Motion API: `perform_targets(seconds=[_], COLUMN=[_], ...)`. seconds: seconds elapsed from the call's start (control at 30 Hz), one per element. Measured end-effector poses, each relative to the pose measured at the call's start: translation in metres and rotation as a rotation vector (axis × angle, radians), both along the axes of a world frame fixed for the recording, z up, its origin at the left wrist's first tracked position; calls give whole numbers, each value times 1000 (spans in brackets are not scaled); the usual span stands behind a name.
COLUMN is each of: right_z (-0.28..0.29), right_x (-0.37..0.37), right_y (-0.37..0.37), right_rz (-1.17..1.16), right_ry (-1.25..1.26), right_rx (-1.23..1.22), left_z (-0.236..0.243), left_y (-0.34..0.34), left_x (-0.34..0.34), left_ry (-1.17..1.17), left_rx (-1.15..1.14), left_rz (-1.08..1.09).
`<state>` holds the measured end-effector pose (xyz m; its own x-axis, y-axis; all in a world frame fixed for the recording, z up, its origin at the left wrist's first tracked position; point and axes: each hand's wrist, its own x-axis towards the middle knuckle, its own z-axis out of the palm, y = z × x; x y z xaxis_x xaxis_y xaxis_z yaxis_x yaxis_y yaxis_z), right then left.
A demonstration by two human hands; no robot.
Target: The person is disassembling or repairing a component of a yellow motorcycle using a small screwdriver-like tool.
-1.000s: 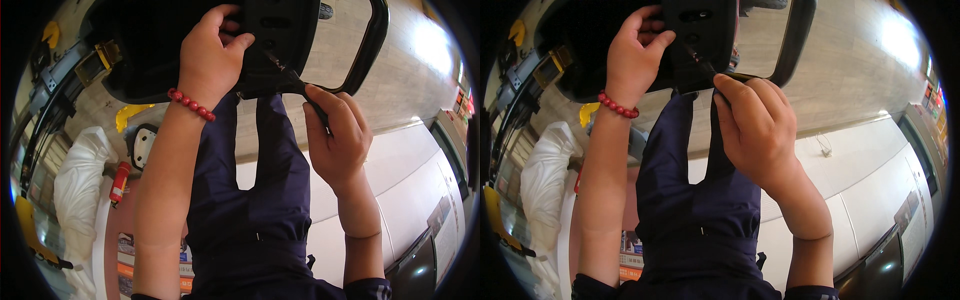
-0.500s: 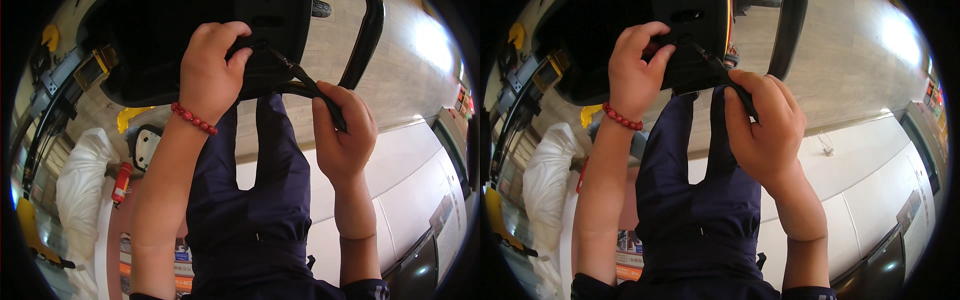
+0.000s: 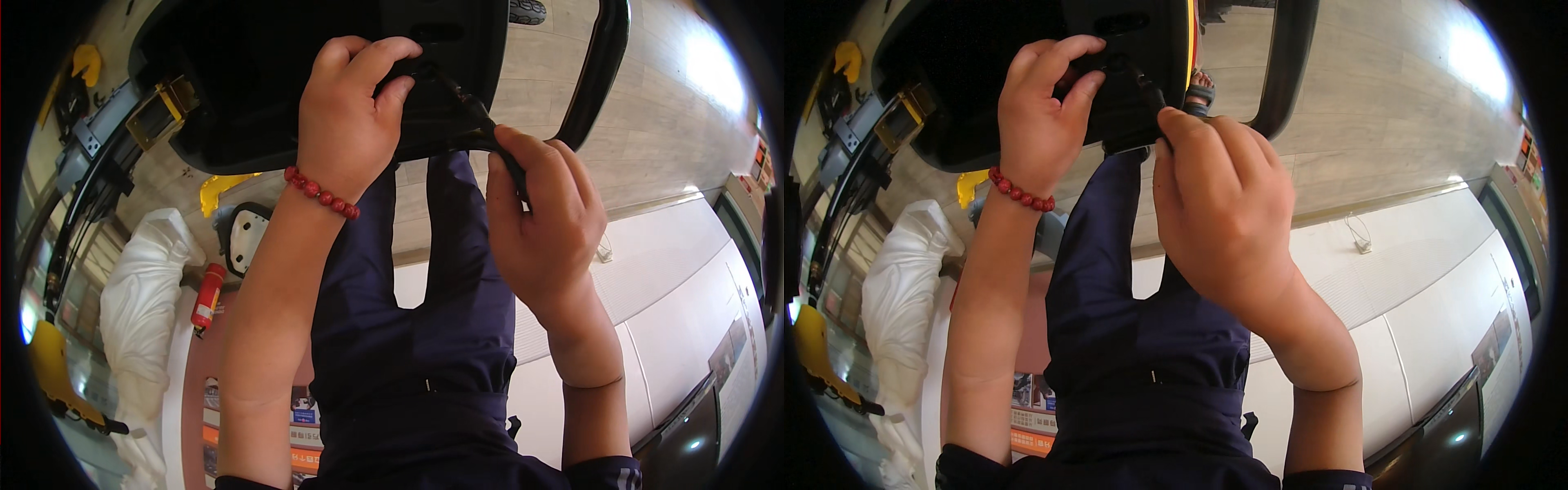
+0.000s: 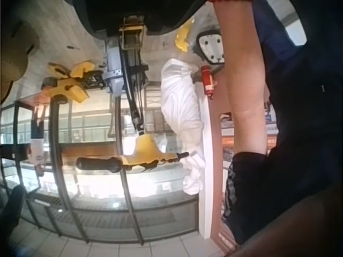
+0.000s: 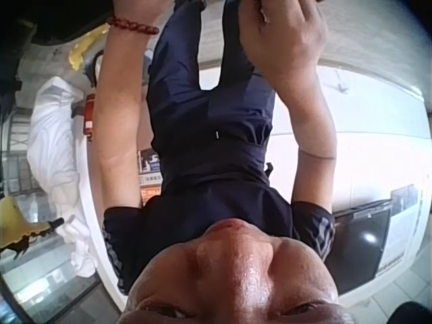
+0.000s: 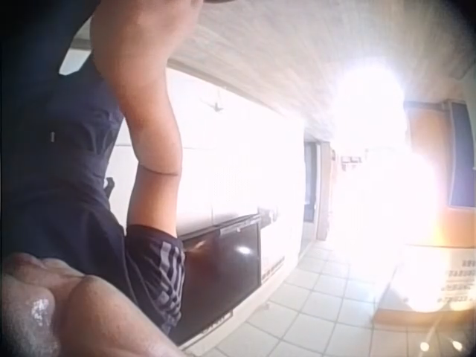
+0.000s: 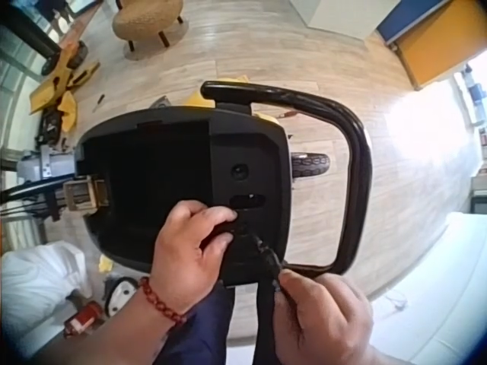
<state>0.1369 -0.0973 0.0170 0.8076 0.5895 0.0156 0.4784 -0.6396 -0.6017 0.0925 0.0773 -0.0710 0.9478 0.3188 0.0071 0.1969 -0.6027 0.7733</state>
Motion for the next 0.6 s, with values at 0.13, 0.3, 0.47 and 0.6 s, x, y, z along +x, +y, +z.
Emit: perform_targets(seconds=[0.13,0.3,0.47,0.6], right_z=[2,2,-5,9], right_x=[2,12,14,3], right_y=[0,-8,-13,-20], right_rz=[46,-140,-277,-306], right_ry=[-30,239,398,314], right_rx=[-24,59,132,111], left_z=[-1,1,7,10], left_y=[0,0,0,2], left_x=[1,2,2,4], left_ry=[-24,-22,6,-45], left_rx=[-3,-5,96,242], left_rz=[-4,-9,-30,-159])
